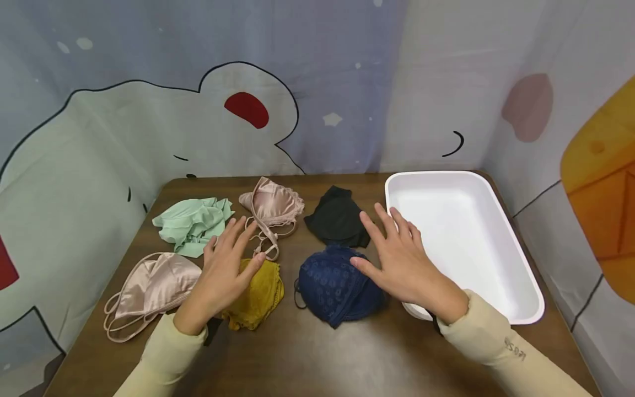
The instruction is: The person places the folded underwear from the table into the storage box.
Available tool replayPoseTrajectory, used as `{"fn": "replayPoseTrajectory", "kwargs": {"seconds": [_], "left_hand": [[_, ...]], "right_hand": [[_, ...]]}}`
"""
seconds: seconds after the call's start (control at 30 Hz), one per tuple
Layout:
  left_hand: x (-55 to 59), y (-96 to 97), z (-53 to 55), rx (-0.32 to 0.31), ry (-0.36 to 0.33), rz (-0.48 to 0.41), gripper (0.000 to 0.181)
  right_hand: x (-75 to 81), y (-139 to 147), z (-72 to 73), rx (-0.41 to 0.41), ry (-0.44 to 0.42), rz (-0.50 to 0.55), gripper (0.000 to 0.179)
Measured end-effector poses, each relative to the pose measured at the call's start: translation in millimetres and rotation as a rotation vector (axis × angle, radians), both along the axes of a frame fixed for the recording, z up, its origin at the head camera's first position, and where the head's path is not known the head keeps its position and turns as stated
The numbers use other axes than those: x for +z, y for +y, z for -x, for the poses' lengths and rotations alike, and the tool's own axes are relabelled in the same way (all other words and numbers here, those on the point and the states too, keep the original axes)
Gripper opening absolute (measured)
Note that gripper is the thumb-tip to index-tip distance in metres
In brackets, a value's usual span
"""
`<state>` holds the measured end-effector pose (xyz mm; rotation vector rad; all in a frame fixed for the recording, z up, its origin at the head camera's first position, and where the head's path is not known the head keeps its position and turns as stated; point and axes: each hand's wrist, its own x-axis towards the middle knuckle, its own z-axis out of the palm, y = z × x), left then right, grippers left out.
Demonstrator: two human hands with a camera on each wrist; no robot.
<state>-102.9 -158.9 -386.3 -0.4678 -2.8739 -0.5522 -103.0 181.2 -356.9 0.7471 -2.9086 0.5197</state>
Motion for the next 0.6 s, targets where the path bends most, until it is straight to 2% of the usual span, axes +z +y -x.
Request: {"fn": "replayPoseTrajectory", "kwargs": {"seconds": [0.17,0.33,0.6], "left_hand": [[-4.5,-5.6,3.4,0.008,0.002,-0.007,0.066],[-2.4,-13.7,6.6,0.033,-0.013,-0.017,0.066],[2.9,-51.8,15.5,0.100,0.018,-0.067,0.058]], "right_hand": [[-0.3,7.2,4.6,-0.012,-0.020,-0.007,0.077],[1.9,17.3,10.8,-0.032,-0.040,0.002,0.074],[2.1,41.1,21.0,-0.070,-0.042,0.052,0.072]]}}
